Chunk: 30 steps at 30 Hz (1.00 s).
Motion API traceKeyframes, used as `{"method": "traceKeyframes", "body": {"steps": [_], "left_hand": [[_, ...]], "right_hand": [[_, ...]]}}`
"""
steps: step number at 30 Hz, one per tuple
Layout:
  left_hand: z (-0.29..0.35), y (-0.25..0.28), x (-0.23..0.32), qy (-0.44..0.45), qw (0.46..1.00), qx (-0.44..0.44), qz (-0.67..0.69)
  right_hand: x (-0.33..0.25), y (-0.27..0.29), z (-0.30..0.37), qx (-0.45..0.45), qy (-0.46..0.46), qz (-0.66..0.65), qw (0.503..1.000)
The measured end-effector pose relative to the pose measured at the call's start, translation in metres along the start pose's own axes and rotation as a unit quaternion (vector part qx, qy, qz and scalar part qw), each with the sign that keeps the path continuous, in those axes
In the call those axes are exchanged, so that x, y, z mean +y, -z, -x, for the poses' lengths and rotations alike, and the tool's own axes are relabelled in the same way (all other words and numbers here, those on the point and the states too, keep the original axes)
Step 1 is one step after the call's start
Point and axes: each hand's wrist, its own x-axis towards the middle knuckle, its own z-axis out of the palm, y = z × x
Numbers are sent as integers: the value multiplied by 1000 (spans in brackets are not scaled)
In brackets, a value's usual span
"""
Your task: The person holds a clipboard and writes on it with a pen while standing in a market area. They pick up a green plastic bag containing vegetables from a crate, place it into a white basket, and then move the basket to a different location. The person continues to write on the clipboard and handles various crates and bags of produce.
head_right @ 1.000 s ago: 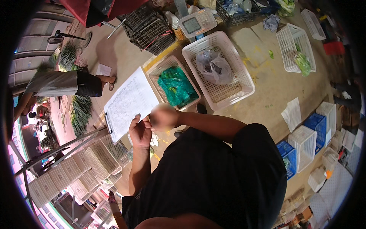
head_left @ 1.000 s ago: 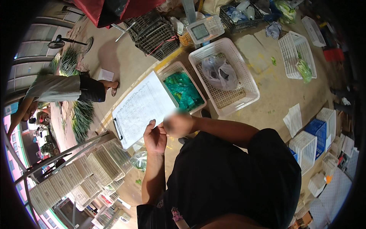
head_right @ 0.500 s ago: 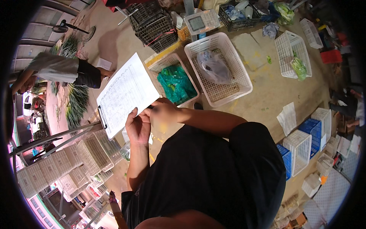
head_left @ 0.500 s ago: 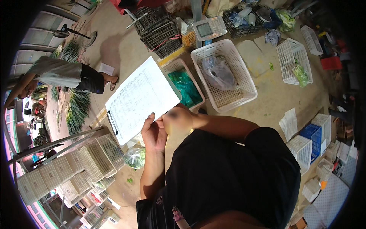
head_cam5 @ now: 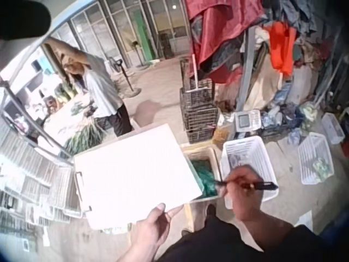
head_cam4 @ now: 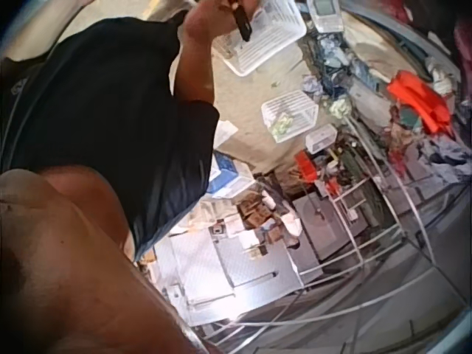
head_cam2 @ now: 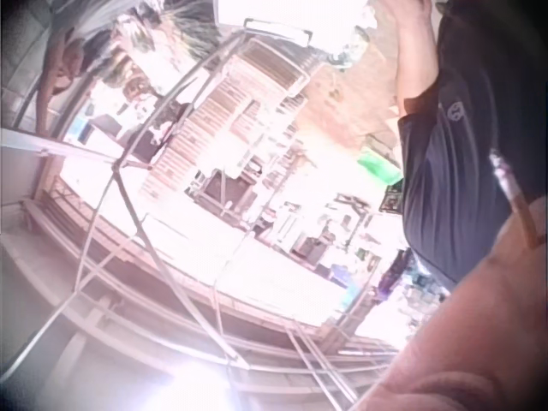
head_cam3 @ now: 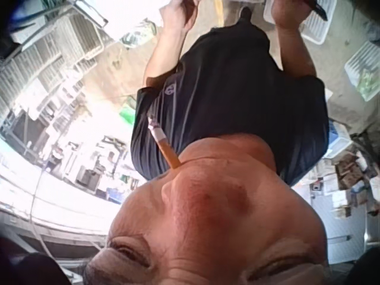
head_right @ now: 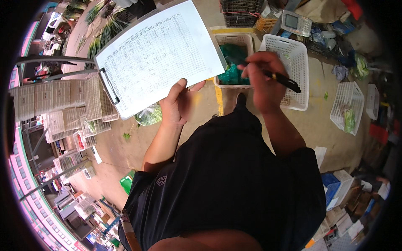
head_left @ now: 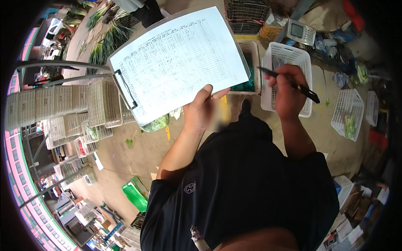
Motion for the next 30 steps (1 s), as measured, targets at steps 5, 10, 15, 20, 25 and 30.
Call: {"method": "traceKeyframes", "body": {"steps": [5,10,15,20,25,30], "left_hand": [[5,-6,-19,-35,999,-2,-11],[10,-7,-22,-32,999,10,-4],[10,-10,-23,-34,999,23,-6],[11,-12,-24,-30,999,28,3],[12,-6,-26,-25,998,51,-21],[10,-6,-25,-34,998,50,-26]], "right_hand": [[-13,-36,0,-186,14,41,982],[5,-48,-2,-220,115,97,964],[7,-54,6,-190,97,77,974],[9,-45,7,-196,144,131,961],[13,-50,10,-191,157,149,957],[17,-54,5,-178,173,164,955]]}}
